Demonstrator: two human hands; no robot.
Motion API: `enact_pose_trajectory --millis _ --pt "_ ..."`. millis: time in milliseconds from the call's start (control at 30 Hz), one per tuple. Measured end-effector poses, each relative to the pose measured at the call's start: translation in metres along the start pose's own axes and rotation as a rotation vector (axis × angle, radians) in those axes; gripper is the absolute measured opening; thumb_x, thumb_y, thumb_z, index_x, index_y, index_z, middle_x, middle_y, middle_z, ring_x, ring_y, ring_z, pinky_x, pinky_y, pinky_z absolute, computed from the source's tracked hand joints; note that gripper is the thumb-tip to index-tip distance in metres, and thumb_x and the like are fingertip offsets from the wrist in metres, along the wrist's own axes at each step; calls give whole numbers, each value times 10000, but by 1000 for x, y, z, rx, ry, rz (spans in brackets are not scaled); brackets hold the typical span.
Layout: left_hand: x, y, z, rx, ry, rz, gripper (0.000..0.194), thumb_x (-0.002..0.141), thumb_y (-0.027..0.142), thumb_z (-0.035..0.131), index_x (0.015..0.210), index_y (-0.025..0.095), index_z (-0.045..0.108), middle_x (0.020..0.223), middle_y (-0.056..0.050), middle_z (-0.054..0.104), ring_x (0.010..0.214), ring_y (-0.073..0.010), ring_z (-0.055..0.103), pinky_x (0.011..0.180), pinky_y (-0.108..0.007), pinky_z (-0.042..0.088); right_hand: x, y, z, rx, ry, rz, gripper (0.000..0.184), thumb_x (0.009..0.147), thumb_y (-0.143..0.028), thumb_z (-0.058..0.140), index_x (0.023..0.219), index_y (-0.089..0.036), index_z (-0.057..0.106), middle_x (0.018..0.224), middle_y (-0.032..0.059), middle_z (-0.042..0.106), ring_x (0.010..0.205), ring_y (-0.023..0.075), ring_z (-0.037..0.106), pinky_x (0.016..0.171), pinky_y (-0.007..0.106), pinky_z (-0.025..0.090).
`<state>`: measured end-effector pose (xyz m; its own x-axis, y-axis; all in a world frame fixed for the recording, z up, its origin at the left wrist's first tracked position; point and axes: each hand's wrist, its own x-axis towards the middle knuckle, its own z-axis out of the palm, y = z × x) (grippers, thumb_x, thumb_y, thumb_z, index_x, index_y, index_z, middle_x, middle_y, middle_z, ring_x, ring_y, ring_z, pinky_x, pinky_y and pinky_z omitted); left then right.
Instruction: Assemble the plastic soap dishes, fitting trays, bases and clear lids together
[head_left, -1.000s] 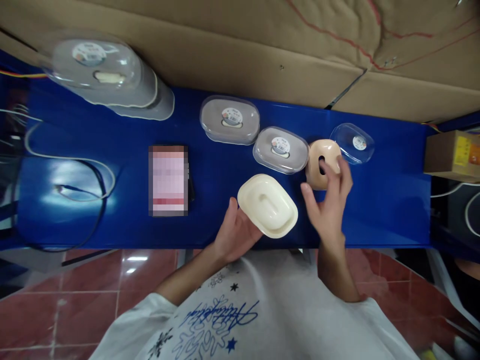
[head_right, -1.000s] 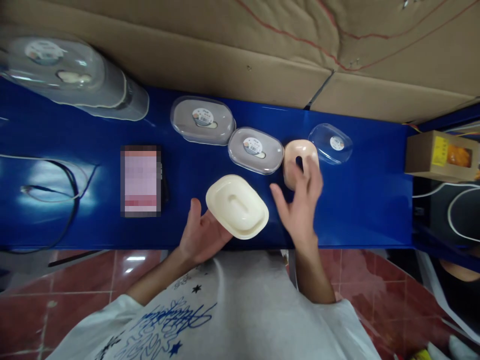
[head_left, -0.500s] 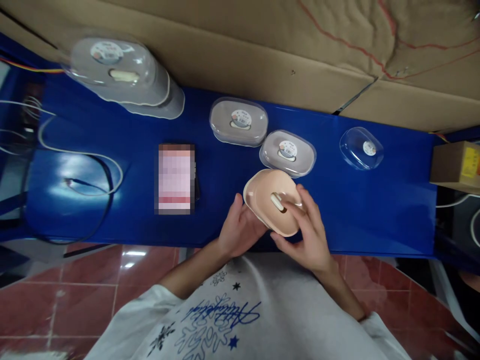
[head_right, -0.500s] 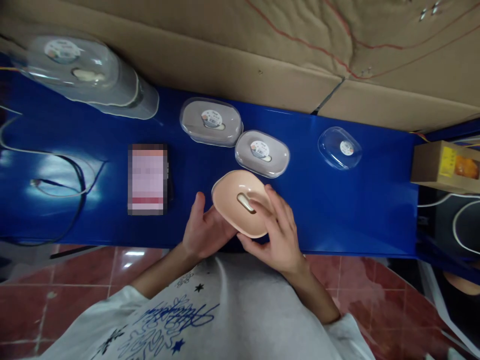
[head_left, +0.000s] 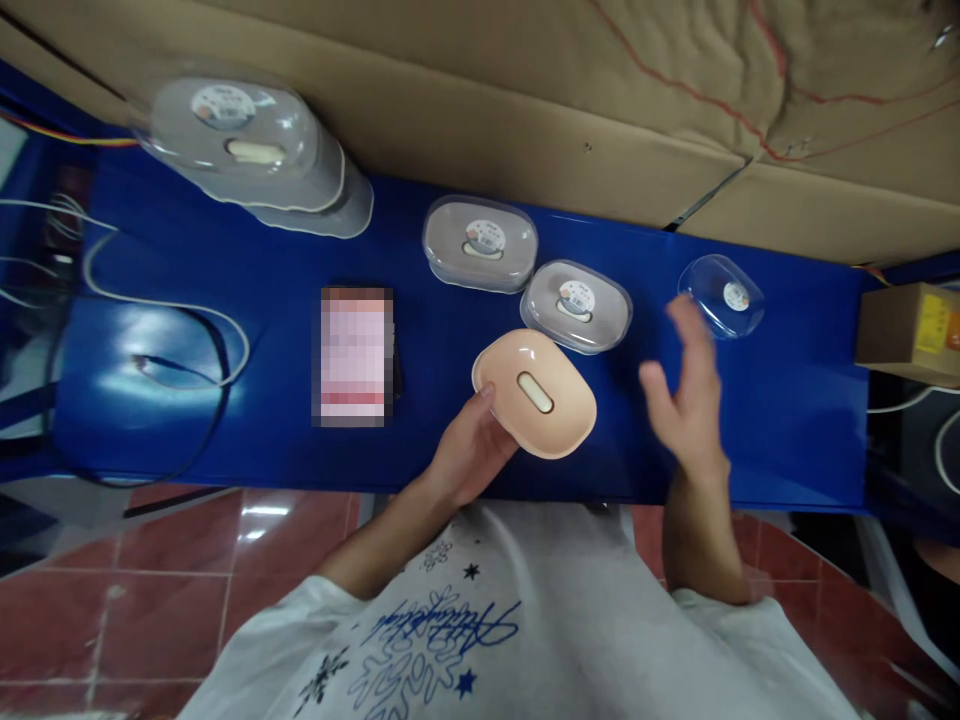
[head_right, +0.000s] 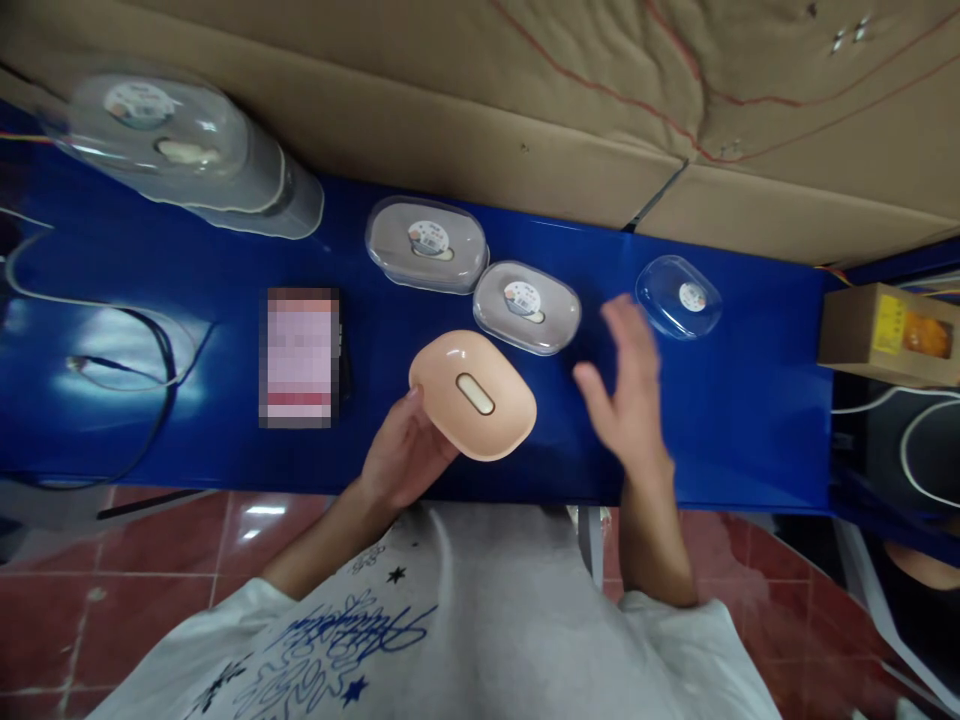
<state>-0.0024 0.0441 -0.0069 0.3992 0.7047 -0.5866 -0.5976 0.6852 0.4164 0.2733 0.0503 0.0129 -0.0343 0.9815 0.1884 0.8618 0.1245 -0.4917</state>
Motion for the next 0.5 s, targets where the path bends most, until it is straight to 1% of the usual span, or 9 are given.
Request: enact_pose_trajectory --millis 33,67,100,200,233,300,367,433,500 --pt "-1 2 1 -11 16 -9 628 873 602 825 1358 221 709 1347 -88 788 1426 -380 631 1193 -531 530 7 18 -6 -132 68 98 773 1089 -583 483 1741 -254 230 1826 149 238 1702 400 195 1342 697 220" --pt "-2 3 1 -16 31 -11 621 861 569 846 1351 212 714 1331 -87 796 1420 -378 636 1193 -523 531 13 35 -12 -234 85 186 852 1065 -619 516 1745 -204 216 1836 189 175 1710 440 112 1337 728 151" --pt "-3 3 2 -18 44 -9 613 851 536 864 1345 203 719 1323 -86 800 1414 -373 641 1194 -514 529 16 50 -16 -296 56 247 900 1049 -645 530 1747 -180 203 1829 218 179 1706 464 92 1322 761 102" --pt "-4 3 3 -8 51 -20 618 820 501 902 1321 179 734 1292 -93 811 1391 -364 657 1200 -492 518 15 78 -21 -358 -36 303 961 979 -715 604 1731 -225 260 1757 227 358 1667 486 220 1268 834 61" --pt "-4 2 3 -1 44 -33 627 807 508 913 1309 173 742 1272 -97 817 1384 -365 662 1201 -487 515 13 82 -20 -355 -41 306 985 940 -736 648 1718 -247 291 1753 217 363 1659 486 238 1259 841 74" --pt "-2 -1 2 14 29 -66 642 790 522 925 1294 164 752 1232 -106 827 1374 -373 668 1201 -489 509 9 87 -17 -317 -32 315 1047 874 -757 720 1703 -256 323 1793 220 261 1664 489 215 1256 828 129" --pt "0 -3 1 21 22 -92 649 792 524 923 1303 163 751 1220 -113 829 1369 -379 669 1202 -498 505 9 90 -15 -272 -23 312 1018 877 -750 723 1685 -246 362 1802 226 239 1661 479 239 1258 793 200" --pt "2 -5 2 17 14 -99 667 804 503 920 1352 172 731 1250 -113 821 1381 -375 662 1215 -503 492 10 90 -15 -258 23 309 929 899 -733 709 1641 -241 443 1736 220 398 1603 466 371 1242 755 282" --pt "3 -5 5 -3 -18 -83 704 823 491 908 1420 187 693 1296 -107 808 1409 -366 644 1236 -503 472 10 81 -16 -246 105 305 867 905 -716 714 1601 -247 495 1637 200 541 1499 453 507 1208 723 363"
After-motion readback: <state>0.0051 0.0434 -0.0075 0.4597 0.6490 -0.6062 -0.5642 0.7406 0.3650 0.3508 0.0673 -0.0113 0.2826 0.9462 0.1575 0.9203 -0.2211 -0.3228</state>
